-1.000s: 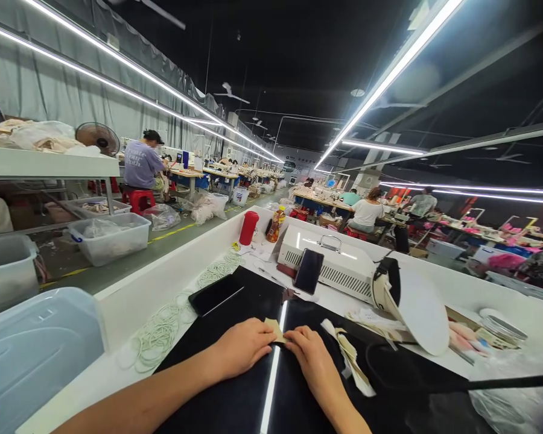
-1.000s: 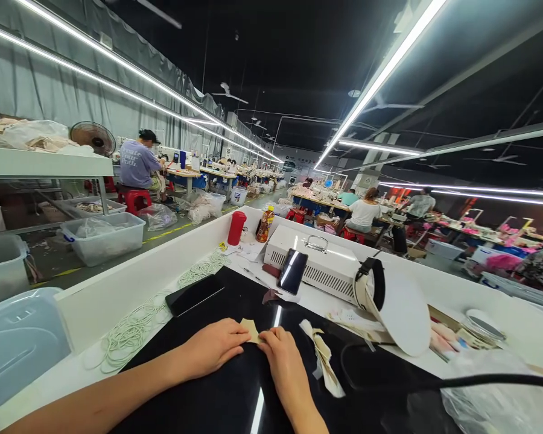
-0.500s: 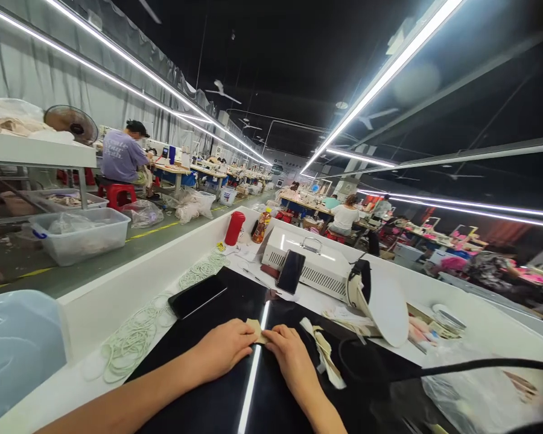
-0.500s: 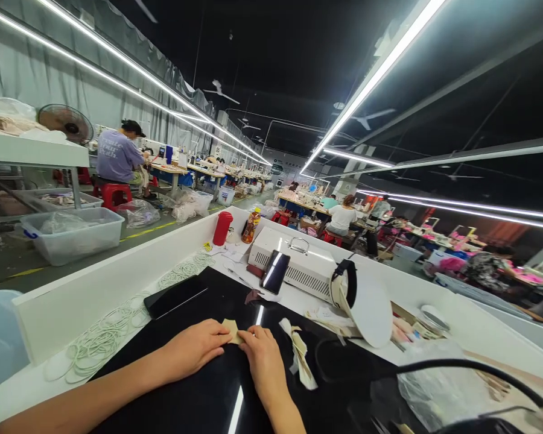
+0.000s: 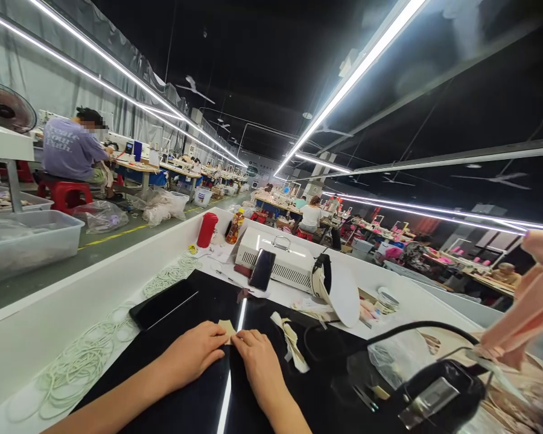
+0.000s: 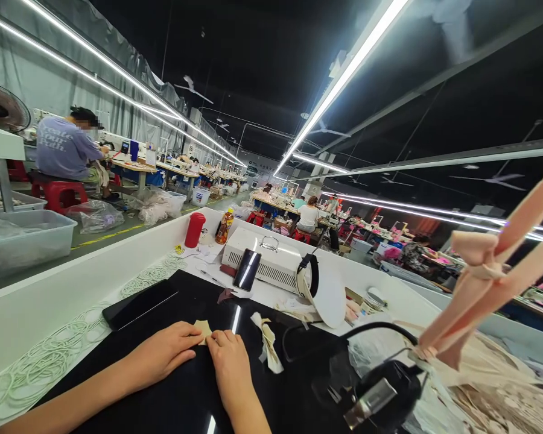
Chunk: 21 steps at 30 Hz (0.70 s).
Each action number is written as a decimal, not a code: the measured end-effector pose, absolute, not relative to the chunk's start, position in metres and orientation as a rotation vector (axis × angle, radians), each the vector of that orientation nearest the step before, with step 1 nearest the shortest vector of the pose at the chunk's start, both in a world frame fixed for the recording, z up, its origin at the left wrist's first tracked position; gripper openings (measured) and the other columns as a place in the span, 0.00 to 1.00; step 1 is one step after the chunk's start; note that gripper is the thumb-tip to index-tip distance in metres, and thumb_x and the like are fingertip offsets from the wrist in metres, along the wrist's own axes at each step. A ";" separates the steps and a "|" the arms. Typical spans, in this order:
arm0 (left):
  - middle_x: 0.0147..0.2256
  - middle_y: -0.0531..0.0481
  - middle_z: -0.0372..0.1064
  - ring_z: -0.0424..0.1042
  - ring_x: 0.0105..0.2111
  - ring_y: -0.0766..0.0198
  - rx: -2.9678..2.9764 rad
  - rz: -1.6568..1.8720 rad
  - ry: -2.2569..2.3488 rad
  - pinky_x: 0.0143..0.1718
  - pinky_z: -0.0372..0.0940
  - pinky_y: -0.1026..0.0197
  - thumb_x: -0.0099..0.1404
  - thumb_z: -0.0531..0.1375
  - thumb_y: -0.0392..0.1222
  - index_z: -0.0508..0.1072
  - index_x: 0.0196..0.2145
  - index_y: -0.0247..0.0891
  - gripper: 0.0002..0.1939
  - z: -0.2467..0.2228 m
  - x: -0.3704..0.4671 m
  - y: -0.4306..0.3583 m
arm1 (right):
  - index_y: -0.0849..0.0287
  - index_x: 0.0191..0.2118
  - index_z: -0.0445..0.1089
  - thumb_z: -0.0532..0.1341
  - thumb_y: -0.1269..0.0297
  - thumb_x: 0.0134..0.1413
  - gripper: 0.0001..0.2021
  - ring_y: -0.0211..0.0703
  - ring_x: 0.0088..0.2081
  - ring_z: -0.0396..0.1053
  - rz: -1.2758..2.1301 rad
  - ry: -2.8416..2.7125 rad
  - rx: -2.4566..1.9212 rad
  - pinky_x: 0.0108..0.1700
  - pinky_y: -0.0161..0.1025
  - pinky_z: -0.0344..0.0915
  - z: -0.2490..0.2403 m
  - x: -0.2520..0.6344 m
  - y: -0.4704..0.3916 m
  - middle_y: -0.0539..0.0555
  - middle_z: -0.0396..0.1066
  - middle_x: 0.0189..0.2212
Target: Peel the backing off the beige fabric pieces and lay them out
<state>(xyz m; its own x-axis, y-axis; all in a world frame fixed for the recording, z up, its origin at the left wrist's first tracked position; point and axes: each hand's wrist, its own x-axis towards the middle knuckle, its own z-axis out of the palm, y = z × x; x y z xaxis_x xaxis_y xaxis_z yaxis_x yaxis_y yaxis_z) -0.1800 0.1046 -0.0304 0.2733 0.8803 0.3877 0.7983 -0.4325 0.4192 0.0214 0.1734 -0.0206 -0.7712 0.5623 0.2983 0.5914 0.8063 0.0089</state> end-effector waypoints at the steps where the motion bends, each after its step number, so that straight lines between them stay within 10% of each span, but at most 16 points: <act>1: 0.50 0.47 0.74 0.73 0.51 0.54 2.392 0.877 1.582 0.55 0.68 0.54 0.70 0.58 0.37 0.76 0.52 0.44 0.14 -0.031 -0.180 0.105 | 0.57 0.51 0.73 0.62 0.76 0.64 0.12 0.48 0.48 0.74 -0.133 -2.703 -0.893 0.49 0.49 0.72 -0.022 0.022 0.173 0.53 0.76 0.48; 13: 0.53 0.50 0.74 0.74 0.53 0.55 2.356 0.977 1.564 0.59 0.68 0.53 0.74 0.53 0.43 0.74 0.56 0.48 0.16 -0.036 -0.191 0.105 | 0.59 0.49 0.73 0.63 0.69 0.65 0.08 0.46 0.47 0.75 0.013 -2.569 -0.910 0.50 0.49 0.73 -0.025 0.018 0.166 0.53 0.76 0.46; 21: 0.53 0.50 0.75 0.74 0.53 0.58 2.317 0.932 1.585 0.59 0.67 0.54 0.66 0.51 0.31 0.74 0.51 0.43 0.21 -0.044 -0.201 0.119 | 0.58 0.52 0.71 0.62 0.68 0.66 0.11 0.47 0.46 0.74 0.017 -2.567 -0.900 0.48 0.49 0.73 -0.023 0.017 0.159 0.53 0.75 0.45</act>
